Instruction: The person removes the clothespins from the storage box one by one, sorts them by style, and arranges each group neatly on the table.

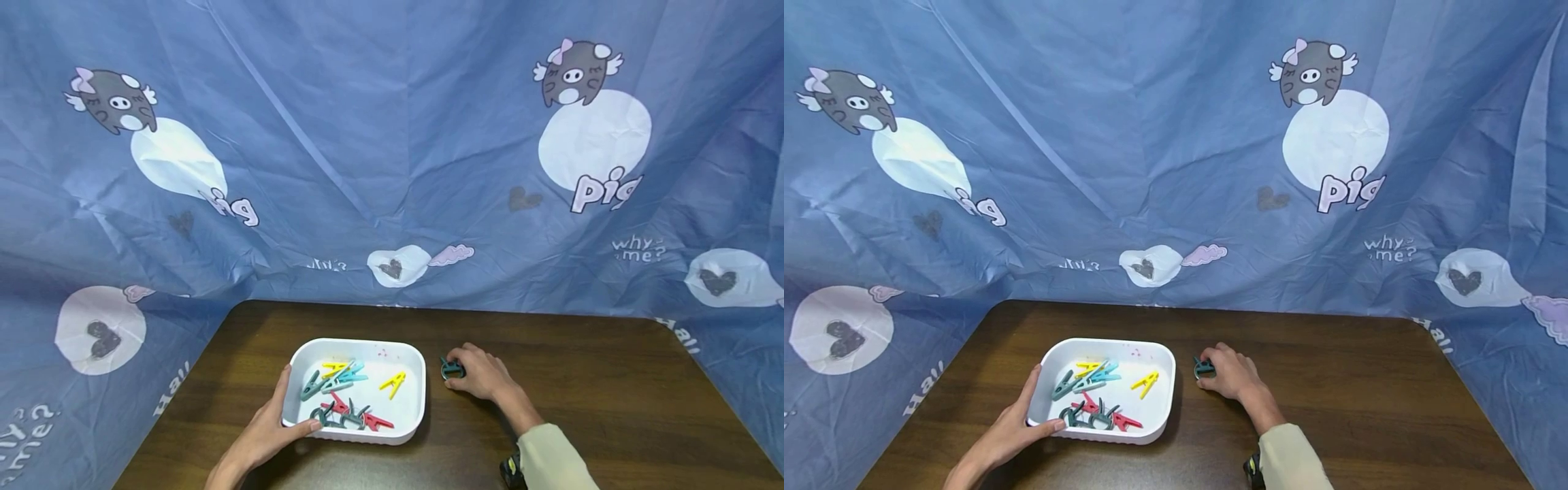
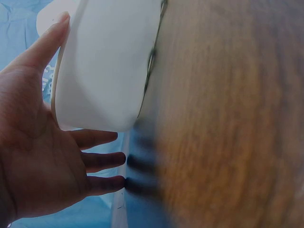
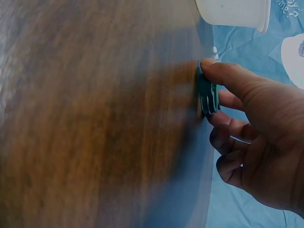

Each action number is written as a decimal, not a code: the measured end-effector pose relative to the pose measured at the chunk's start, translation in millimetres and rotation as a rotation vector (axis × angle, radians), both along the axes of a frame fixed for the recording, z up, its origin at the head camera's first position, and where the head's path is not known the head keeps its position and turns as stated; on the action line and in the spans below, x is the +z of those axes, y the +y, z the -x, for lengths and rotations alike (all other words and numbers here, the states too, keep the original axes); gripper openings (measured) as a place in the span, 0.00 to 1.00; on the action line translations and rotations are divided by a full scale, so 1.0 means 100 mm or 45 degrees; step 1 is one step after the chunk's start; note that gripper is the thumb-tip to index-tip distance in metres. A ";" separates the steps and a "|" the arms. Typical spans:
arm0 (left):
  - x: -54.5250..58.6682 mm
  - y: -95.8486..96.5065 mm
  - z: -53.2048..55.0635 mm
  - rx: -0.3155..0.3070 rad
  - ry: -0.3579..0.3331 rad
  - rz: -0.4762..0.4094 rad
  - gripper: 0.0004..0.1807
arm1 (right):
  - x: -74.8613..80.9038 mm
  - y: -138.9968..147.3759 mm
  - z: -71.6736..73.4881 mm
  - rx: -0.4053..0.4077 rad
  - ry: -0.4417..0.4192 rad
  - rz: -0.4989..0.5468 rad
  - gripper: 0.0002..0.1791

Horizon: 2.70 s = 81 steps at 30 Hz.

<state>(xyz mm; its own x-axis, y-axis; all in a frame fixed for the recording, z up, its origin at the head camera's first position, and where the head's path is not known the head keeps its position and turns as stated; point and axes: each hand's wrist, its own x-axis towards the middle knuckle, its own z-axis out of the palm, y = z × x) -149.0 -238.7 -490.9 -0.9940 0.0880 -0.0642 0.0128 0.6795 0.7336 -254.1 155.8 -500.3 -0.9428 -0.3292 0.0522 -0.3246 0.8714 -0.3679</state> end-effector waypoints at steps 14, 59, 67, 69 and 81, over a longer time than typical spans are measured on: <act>-0.02 0.00 -0.01 0.004 -0.001 -0.006 0.66 | -0.04 -0.01 0.01 -0.026 -0.031 0.000 0.22; 0.01 0.01 0.00 0.019 -0.042 -0.006 0.66 | -0.01 0.06 0.01 -0.035 -0.034 0.049 0.27; 0.01 0.01 0.00 0.015 -0.045 -0.015 0.66 | 0.04 0.10 0.01 -0.047 -0.020 0.054 0.28; 0.01 0.01 0.00 0.015 -0.043 -0.013 0.66 | 0.05 0.11 0.01 -0.051 -0.013 0.053 0.28; 0.00 0.01 0.01 0.011 -0.019 -0.015 0.66 | 0.17 0.12 0.01 -0.045 0.021 0.070 0.29</act>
<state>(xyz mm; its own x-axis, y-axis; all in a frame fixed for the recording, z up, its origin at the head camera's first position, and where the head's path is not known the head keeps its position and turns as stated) -149.7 -237.8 -491.2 -0.9937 0.0806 -0.0777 -0.0036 0.6708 0.7416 -255.5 168.3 -483.1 -0.9528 -0.2917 0.0847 -0.3001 0.8611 -0.4104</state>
